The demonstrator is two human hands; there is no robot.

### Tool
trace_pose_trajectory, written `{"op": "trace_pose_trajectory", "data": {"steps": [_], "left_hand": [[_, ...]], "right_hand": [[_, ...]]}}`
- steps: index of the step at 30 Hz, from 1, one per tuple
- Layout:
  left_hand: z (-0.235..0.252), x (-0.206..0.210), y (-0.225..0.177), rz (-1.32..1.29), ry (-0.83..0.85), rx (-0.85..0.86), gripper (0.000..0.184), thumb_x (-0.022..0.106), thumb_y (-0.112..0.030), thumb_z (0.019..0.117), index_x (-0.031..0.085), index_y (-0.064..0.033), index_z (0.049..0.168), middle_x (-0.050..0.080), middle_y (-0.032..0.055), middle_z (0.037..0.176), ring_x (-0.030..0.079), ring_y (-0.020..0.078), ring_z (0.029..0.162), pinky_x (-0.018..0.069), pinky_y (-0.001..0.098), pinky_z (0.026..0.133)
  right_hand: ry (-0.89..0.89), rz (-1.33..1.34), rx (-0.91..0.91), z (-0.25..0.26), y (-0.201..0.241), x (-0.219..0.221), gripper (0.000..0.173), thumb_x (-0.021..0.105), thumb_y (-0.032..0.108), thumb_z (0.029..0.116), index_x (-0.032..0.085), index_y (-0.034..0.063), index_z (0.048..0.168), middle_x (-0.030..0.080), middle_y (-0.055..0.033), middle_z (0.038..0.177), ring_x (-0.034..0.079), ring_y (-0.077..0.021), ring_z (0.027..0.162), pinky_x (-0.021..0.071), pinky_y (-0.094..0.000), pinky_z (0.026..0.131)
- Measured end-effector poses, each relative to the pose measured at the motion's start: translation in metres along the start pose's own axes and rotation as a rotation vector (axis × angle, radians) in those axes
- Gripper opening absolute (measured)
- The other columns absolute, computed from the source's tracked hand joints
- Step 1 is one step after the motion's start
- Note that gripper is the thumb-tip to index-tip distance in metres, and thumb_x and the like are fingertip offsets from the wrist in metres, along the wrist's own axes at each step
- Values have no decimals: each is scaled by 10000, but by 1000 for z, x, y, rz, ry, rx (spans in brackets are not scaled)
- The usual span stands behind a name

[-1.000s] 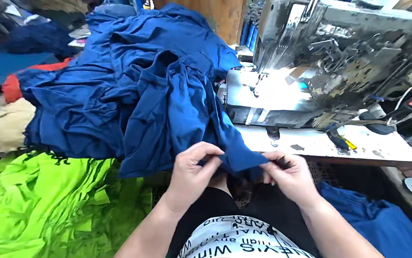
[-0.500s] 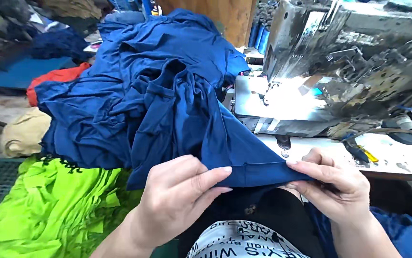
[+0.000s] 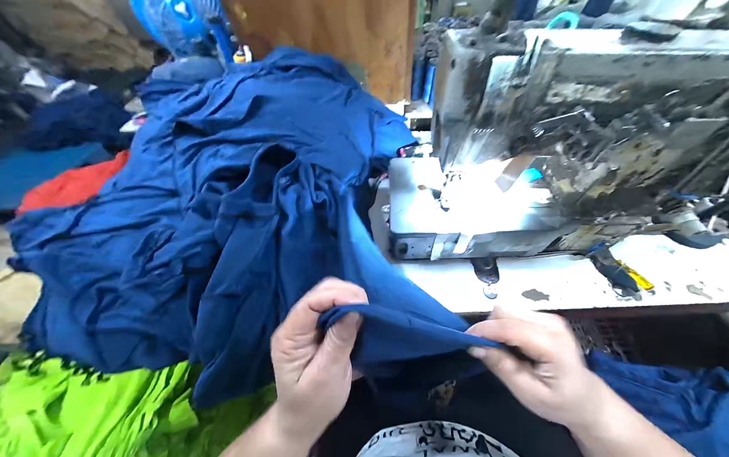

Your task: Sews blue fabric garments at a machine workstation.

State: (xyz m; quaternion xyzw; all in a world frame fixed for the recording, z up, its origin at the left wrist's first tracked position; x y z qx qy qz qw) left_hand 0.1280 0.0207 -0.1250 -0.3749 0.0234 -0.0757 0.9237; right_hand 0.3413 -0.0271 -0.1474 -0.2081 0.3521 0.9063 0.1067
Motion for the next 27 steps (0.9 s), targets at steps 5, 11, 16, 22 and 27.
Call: {"op": "trace_pose_trajectory", "data": {"steps": [5, 11, 16, 22, 27], "left_hand": [[78, 64, 75, 749, 416, 351, 96, 680, -101, 949, 742, -38, 986, 717, 105, 1001, 710, 194, 927, 601, 362, 802], [132, 114, 181, 960, 689, -305, 182, 686, -192, 936, 768, -44, 1007, 739, 179, 1013, 707, 367, 1006, 543, 607, 882], [155, 128, 206, 960, 725, -311, 179, 727, -155, 890, 734, -3, 985, 723, 201, 1032, 693, 382, 1027, 533, 611, 892], [154, 128, 210, 964, 769, -351, 201, 739, -208, 910, 748, -17, 974, 730, 174, 1033, 691, 348, 1034, 528, 582, 910], [158, 114, 190, 921, 612, -262, 183, 696, -143, 931, 757, -16, 1048, 732, 188, 1063, 694, 350, 1047, 528, 589, 925]], "right_hand": [[-17, 418, 658, -44, -84, 68, 289, 506, 233, 1069, 676, 71, 901, 643, 49, 733, 618, 26, 672, 529, -161, 628], [-285, 654, 998, -50, -139, 48, 250, 524, 232, 1058, 639, 80, 897, 666, -18, 748, 668, -97, 690, 581, -281, 665], [-303, 653, 899, -28, -142, 39, 238, 507, 199, 1066, 660, 61, 945, 670, -24, 783, 670, -93, 720, 581, -267, 687], [-334, 696, 904, -40, -142, 47, 247, 523, 186, 1051, 638, 77, 861, 637, -8, 715, 638, -82, 656, 559, -259, 638], [-347, 621, 829, -12, -165, 44, 246, 496, 184, 1073, 615, 72, 889, 614, -7, 744, 624, -84, 696, 547, -266, 674]]}}
Point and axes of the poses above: each hand's wrist, its own z-axis towards the middle knuckle, its own x-axis out of the palm, y = z × x, the point moved 10 cm from there along z, towards the middle knuckle
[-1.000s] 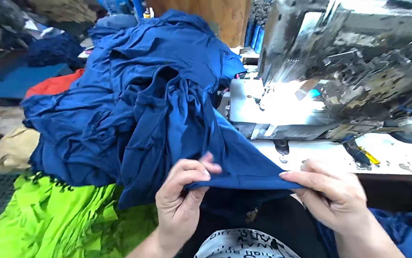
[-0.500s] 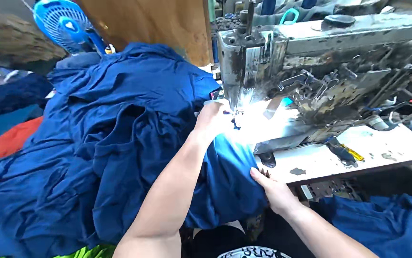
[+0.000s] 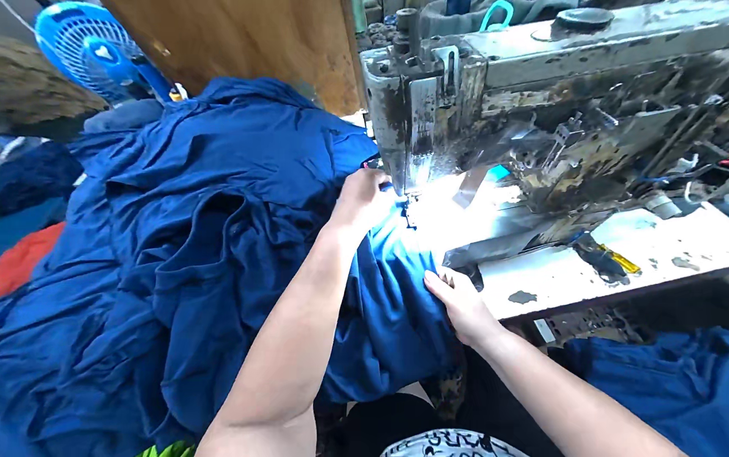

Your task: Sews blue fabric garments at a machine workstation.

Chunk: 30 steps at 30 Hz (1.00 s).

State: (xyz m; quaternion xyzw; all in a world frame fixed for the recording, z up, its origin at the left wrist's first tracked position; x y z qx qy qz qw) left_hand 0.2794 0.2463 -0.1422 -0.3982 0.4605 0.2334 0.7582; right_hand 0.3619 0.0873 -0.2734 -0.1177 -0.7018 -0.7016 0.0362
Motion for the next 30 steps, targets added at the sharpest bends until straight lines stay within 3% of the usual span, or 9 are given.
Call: {"op": "trace_pose_trajectory", "data": {"steps": [4, 6, 8, 10, 13, 19, 23, 26, 30], "left_hand": [[-67, -40, -49, 106, -156, 159, 119, 655, -112, 956, 731, -20, 954, 699, 153, 1065, 682, 311, 1015, 564, 529, 876], [-110, -6, -67, 76, 128, 222, 133, 679, -162, 953, 757, -75, 889, 712, 77, 940, 694, 237, 897, 580, 485, 798], [-162, 48, -65, 125, 482, 218, 208, 668, -232, 988, 773, -86, 1092, 732, 73, 1105, 710, 235, 1012, 581, 478, 890], [-201, 76, -49, 262, 584, 160, 349, 707, -306, 968, 705, -45, 1199, 696, 136, 1102, 714, 311, 921, 585, 512, 762], [-230, 81, -42, 309, 474, 116, 395, 743, -326, 930, 694, -52, 1210, 684, 160, 1002, 709, 336, 782, 577, 505, 640], [-277, 123, -40, 274, 518, 68, 196, 613, -30, 935, 753, -50, 1072, 711, 147, 1160, 730, 345, 870, 583, 529, 681], [-294, 131, -28, -24, 583, 31, 226, 544, -19, 992, 681, -1, 1171, 712, 180, 1160, 707, 342, 1058, 555, 534, 908], [-302, 108, -42, -293, 414, 88, 202, 681, -105, 950, 724, -34, 1134, 736, 123, 1064, 718, 203, 973, 582, 362, 911], [-312, 71, -68, -277, 83, 195, 205, 691, -278, 980, 776, -91, 986, 723, 72, 955, 699, 150, 884, 580, 315, 782]], "right_hand": [[13, 20, -29, 15, 11, 7, 272, 501, 174, 1072, 618, 61, 854, 626, -11, 745, 635, -78, 713, 557, -269, 702], [10, -66, 6, 13, 5, 0, 276, 521, 211, 1058, 633, 68, 850, 625, -10, 730, 633, -85, 709, 556, -290, 694], [-3, -185, 7, 0, -3, -13, 266, 523, 237, 1067, 621, 73, 881, 589, -11, 717, 591, -93, 673, 520, -299, 649], [-58, -324, -67, -22, 2, -34, 191, 570, 236, 1051, 688, 87, 1062, 652, -10, 867, 602, -80, 696, 525, -276, 636], [-163, -399, -266, -65, 16, -62, 270, 589, 141, 1010, 689, 84, 1253, 667, -29, 1055, 545, -35, 618, 492, -207, 544], [21, -462, -532, -127, 34, -56, 263, 430, 78, 1059, 679, -1, 1096, 647, 14, 868, 554, 28, 653, 501, -140, 591], [53, -893, -278, -133, 14, -59, 286, 441, 142, 1001, 689, 64, 1121, 611, -2, 766, 554, -70, 638, 493, -267, 592], [102, -1015, 38, -132, -5, -67, 337, 577, 244, 1012, 588, 57, 1293, 661, -103, 950, 658, -228, 828, 555, -466, 763], [46, -1006, -216, -145, 22, -62, 312, 603, 248, 1018, 602, 31, 1241, 693, -106, 951, 685, -175, 794, 595, -385, 736]]}}
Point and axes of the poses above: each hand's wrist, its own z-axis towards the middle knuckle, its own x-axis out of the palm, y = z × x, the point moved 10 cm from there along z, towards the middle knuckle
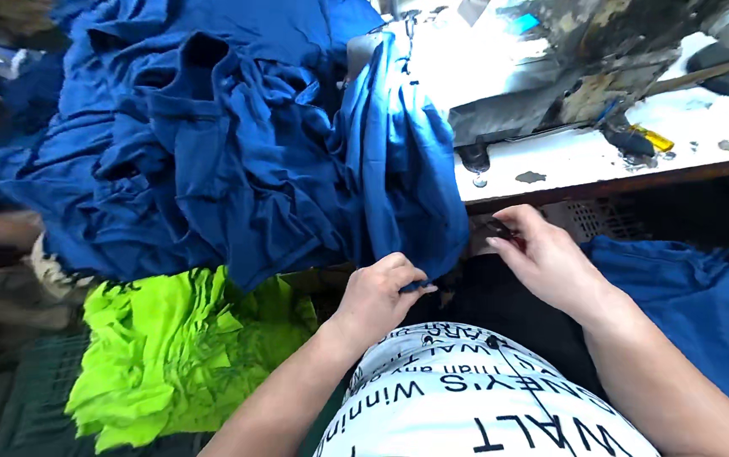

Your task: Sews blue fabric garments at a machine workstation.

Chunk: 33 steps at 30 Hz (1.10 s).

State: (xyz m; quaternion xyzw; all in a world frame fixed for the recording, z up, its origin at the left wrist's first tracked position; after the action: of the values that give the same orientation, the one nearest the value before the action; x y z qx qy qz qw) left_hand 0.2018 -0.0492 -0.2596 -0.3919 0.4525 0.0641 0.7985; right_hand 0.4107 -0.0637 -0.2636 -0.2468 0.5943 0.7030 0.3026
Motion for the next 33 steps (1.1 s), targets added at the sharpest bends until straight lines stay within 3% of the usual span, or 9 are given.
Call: {"op": "trace_pose_trajectory", "data": {"steps": [3, 5, 8, 13, 18, 21, 24, 28, 33], "left_hand": [[-6, -14, -26, -13, -141, -29, 189, 616, -126, 998, 771, -86, 1099, 719, 111, 1113, 713, 171, 985, 606, 331, 822], [-12, -21, -44, -40, -300, 62, 203, 601, -30, 977, 768, -44, 1092, 726, 141, 1048, 722, 189, 932, 608, 323, 779], [-20, -27, -63, -97, -490, 283, 169, 604, -26, 997, 766, -6, 1036, 760, 165, 1042, 739, 204, 964, 595, 322, 802], [-21, -30, -75, -319, -440, 429, 146, 613, -51, 1019, 732, 34, 1033, 628, 309, 1315, 626, 312, 1271, 520, 375, 1064], [-15, -38, -64, -388, -422, 378, 94, 668, -108, 1001, 741, -81, 1053, 538, 182, 1488, 524, 229, 1389, 472, 388, 1150], [-11, -40, -64, -345, -407, 405, 121, 658, -94, 1005, 716, -61, 1106, 526, 166, 1504, 550, 210, 1362, 491, 367, 1135], [-8, -46, -63, -139, -418, 421, 224, 544, -27, 1030, 620, -49, 1240, 584, 156, 1453, 617, 174, 1282, 536, 301, 1052], [-7, -59, -54, 18, -524, 415, 160, 598, -34, 1017, 705, -61, 1134, 695, 142, 1281, 673, 180, 1187, 569, 307, 981], [0, -56, -57, -207, -494, 417, 104, 644, -79, 1009, 706, -64, 1092, 608, 135, 1410, 584, 186, 1320, 514, 335, 1103]], "right_hand": [[-123, 35, -242, -6, 20, -13, 353, 592, 300, 1016, 633, 8, 1210, 703, -107, 957, 662, -115, 772, 584, -307, 690], [-164, 44, -375, -11, 25, -17, 379, 601, 277, 1025, 636, -45, 1221, 701, -173, 1017, 666, -128, 851, 570, -272, 750], [-220, 49, -505, -18, 27, -20, 367, 609, 217, 1034, 628, -58, 1277, 688, -236, 1048, 666, -172, 923, 551, -275, 838], [-257, 26, -676, -32, 61, -26, 319, 666, 267, 1011, 669, 117, 1292, 652, -134, 952, 627, -181, 894, 509, -281, 807], [-335, -54, -799, -41, 95, -17, 224, 669, 243, 1004, 714, 173, 1211, 694, -90, 937, 666, -206, 878, 551, -333, 781], [-377, -52, -839, -39, 101, -10, 207, 651, 214, 1008, 719, 152, 1193, 689, -90, 913, 658, -197, 834, 537, -318, 729], [-422, -18, -781, -30, 92, -19, 215, 682, 227, 998, 736, 124, 1178, 680, -94, 887, 648, -169, 811, 536, -285, 726], [-411, 1, -748, -24, 83, -24, 223, 682, 243, 1001, 743, 113, 1172, 675, -89, 889, 638, -149, 823, 519, -250, 729], [-413, 2, -784, -26, 89, -21, 220, 684, 219, 996, 736, 121, 1187, 667, -85, 877, 631, -156, 806, 514, -260, 719]]}}
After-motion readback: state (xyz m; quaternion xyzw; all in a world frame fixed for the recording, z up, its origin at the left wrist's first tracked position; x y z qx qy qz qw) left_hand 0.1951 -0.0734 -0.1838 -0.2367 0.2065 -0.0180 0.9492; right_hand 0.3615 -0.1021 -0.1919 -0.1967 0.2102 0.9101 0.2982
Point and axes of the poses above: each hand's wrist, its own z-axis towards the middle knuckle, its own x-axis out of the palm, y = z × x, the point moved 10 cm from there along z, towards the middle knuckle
